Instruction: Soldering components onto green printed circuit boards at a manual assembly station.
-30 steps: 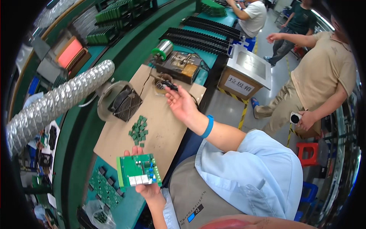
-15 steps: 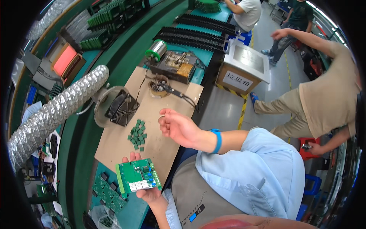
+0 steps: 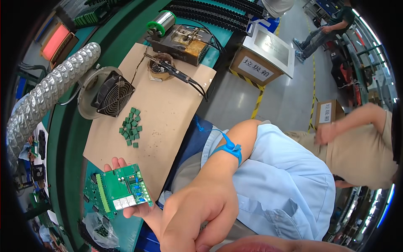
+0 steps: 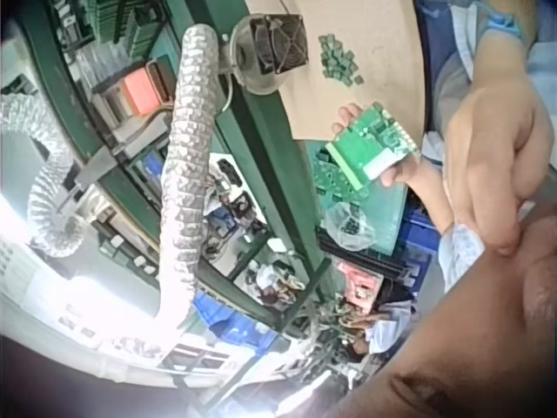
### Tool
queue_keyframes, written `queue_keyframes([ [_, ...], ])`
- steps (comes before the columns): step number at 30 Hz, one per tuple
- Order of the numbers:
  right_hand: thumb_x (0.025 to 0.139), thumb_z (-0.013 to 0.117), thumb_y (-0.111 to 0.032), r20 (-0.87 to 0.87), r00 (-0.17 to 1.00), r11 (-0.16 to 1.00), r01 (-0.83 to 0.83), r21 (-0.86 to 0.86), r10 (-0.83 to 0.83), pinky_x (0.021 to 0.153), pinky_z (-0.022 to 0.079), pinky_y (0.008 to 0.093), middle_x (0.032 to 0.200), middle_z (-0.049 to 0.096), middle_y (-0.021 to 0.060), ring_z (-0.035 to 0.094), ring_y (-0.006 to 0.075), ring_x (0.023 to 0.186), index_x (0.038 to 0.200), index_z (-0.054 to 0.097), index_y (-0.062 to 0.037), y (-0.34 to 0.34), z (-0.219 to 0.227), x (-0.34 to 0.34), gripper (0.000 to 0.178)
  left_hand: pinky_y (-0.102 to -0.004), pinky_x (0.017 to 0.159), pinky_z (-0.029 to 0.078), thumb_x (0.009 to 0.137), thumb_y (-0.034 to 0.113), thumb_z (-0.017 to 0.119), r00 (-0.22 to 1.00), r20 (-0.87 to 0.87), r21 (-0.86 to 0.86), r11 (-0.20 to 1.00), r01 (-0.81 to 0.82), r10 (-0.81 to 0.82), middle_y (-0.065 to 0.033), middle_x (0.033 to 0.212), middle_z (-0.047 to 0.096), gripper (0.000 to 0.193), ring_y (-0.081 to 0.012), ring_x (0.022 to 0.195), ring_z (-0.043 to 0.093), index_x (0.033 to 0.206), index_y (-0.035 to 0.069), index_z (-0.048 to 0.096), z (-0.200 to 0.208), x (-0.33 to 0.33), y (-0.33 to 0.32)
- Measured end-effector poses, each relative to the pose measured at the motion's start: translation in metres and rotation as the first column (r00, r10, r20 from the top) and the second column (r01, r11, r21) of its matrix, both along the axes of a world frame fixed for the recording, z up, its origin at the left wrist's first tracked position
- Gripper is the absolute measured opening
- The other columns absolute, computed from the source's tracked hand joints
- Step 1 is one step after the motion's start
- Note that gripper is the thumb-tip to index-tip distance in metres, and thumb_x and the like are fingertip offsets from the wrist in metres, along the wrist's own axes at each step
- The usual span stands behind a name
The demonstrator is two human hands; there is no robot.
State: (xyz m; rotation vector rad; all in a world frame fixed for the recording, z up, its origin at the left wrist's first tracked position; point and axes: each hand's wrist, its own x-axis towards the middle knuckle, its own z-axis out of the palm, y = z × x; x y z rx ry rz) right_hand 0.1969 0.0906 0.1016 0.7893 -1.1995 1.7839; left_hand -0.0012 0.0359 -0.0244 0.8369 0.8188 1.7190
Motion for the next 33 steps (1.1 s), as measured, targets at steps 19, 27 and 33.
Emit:
queue_keyframes([
  [19,0.091,0.062,0.005,0.318,0.88,0.931,0.363,0.029,-0.353,0.066,0.051,0.0287,0.094,0.072,0.008,0.063,0.0212,0.072,0.103,0.07,-0.0007,0.01,-0.021,-0.002,0.015,-0.0488,0.126,0.031,0.049,0.088,0.081,0.993,0.006,-0.134,0.984,-0.115,0.117,-0.0235,0.164,0.034,0.155,-0.0391,0.15,0.038,0.165,0.007,0.016,0.014,0.011,0.007],
  [27,0.082,0.072,0.005,0.568,0.293,0.613,0.589,0.526,-0.769,0.061,0.044,0.0245,0.085,0.066,0.0051,0.055,0.0143,0.067,0.1,0.072,-0.0032,0.028,-0.064,-0.021,0.02,-0.0484,0.12,0.042,0.036,0.084,0.088,0.995,-0.036,-0.059,0.993,-0.098,0.096,-0.022,0.158,0.043,0.159,-0.037,0.146,0.045,0.161,0.009,0.025,0.027,0.012,0.007],
  [33,0.08,0.076,0.003,0.526,0.172,0.526,0.544,0.654,-0.833,0.057,0.041,0.0251,0.08,0.062,0.0027,0.053,0.0127,0.065,0.097,0.072,-0.005,0.028,-0.067,-0.023,0.019,-0.0481,0.117,0.046,0.037,0.083,0.089,0.996,-0.072,0.027,0.999,-0.04,0.042,-0.0199,0.158,0.044,0.155,-0.0343,0.145,0.047,0.16,0.011,0.027,0.018,0.012,0.011],
])
